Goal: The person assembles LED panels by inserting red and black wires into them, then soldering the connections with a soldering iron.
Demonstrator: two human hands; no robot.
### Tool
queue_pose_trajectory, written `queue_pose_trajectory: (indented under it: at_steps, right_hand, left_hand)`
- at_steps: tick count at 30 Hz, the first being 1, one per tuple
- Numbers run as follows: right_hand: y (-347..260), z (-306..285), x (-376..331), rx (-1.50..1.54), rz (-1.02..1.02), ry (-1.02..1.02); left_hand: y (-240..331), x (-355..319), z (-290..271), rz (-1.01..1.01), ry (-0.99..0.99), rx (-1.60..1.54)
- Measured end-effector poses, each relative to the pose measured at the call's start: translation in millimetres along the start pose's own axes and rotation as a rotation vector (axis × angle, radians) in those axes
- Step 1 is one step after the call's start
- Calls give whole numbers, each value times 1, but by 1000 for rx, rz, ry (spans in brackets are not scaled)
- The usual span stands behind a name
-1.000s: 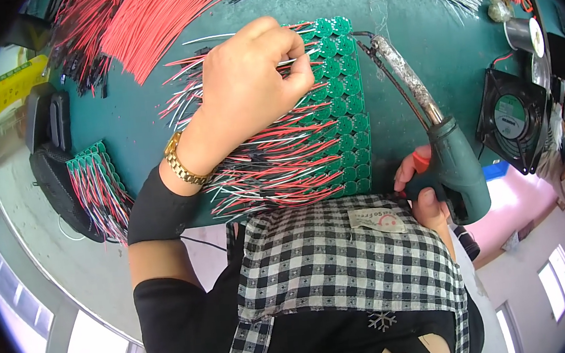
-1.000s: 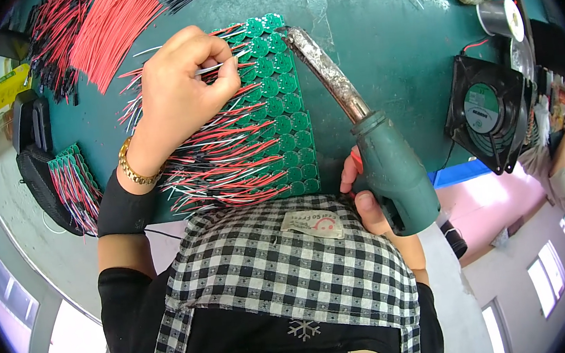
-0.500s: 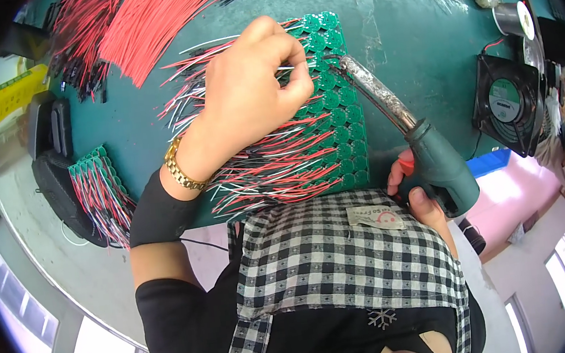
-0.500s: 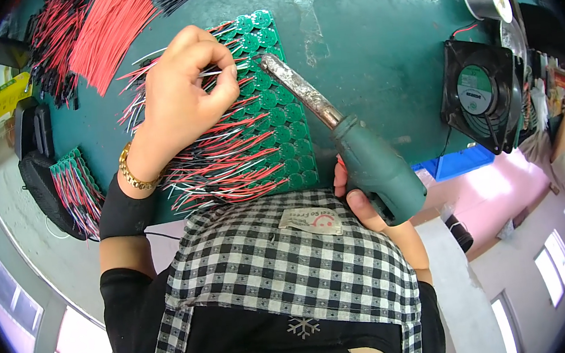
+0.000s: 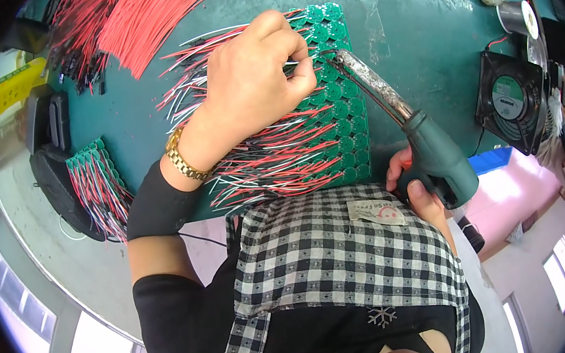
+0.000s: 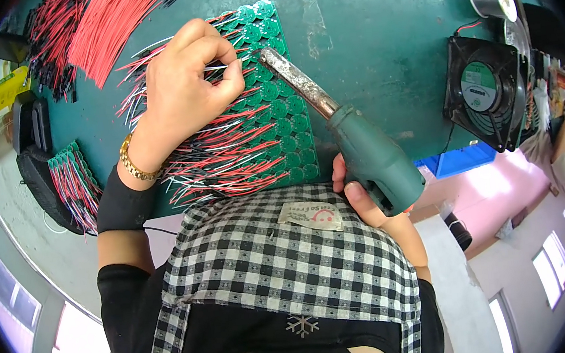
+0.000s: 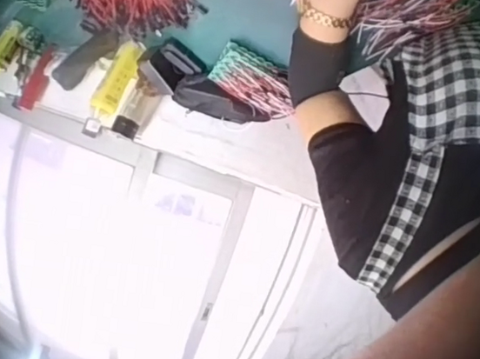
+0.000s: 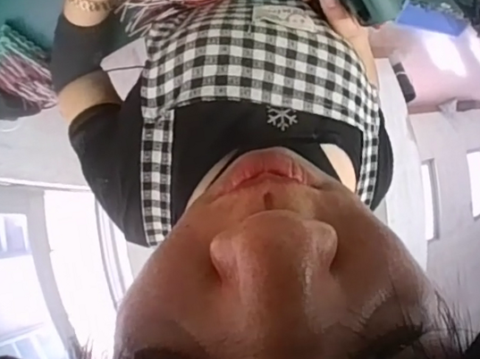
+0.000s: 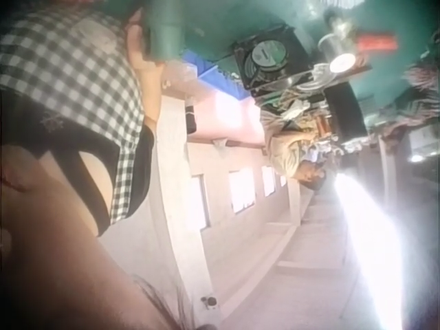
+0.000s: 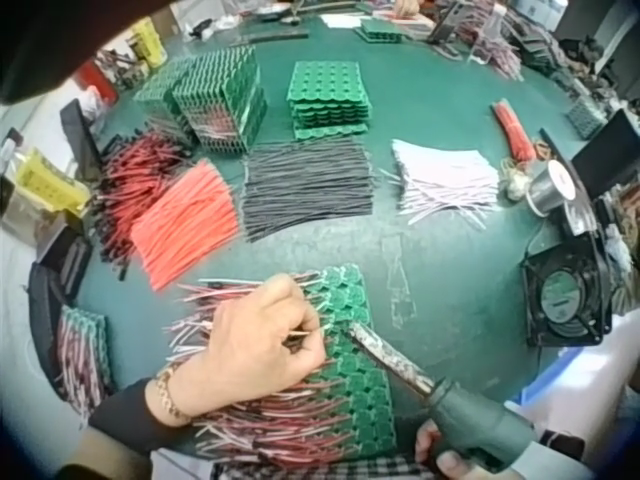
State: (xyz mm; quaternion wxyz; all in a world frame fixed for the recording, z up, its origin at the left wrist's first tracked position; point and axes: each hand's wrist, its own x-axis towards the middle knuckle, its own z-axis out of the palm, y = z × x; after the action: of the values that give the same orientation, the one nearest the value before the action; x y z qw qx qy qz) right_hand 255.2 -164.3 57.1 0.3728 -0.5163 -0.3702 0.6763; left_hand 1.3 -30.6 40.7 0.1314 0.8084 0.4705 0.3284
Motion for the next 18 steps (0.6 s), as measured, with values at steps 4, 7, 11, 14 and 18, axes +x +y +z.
queue_pose_trajectory:
  at_steps: [4, 7, 11, 14, 18]
  right_hand:
    - [-1, -1, 2, -15, 0, -23]
    - [-1, 0, 3, -12, -62, -51]
    - [1, 0, 3, -46, -46, -61]
    - [4, -1, 0, -24, -50, -30]
    - [8, -1, -1, 8, -111, 54]
  left_hand:
    - [0, 0, 0, -10, -20, 6]
    - [-1, 0, 1, -1, -9, 4]
    - [0, -1, -1, -29, -56, 2]
    - [0, -1, 0, -17, -51, 18]
    - [-1, -2, 0, -6, -49, 14]
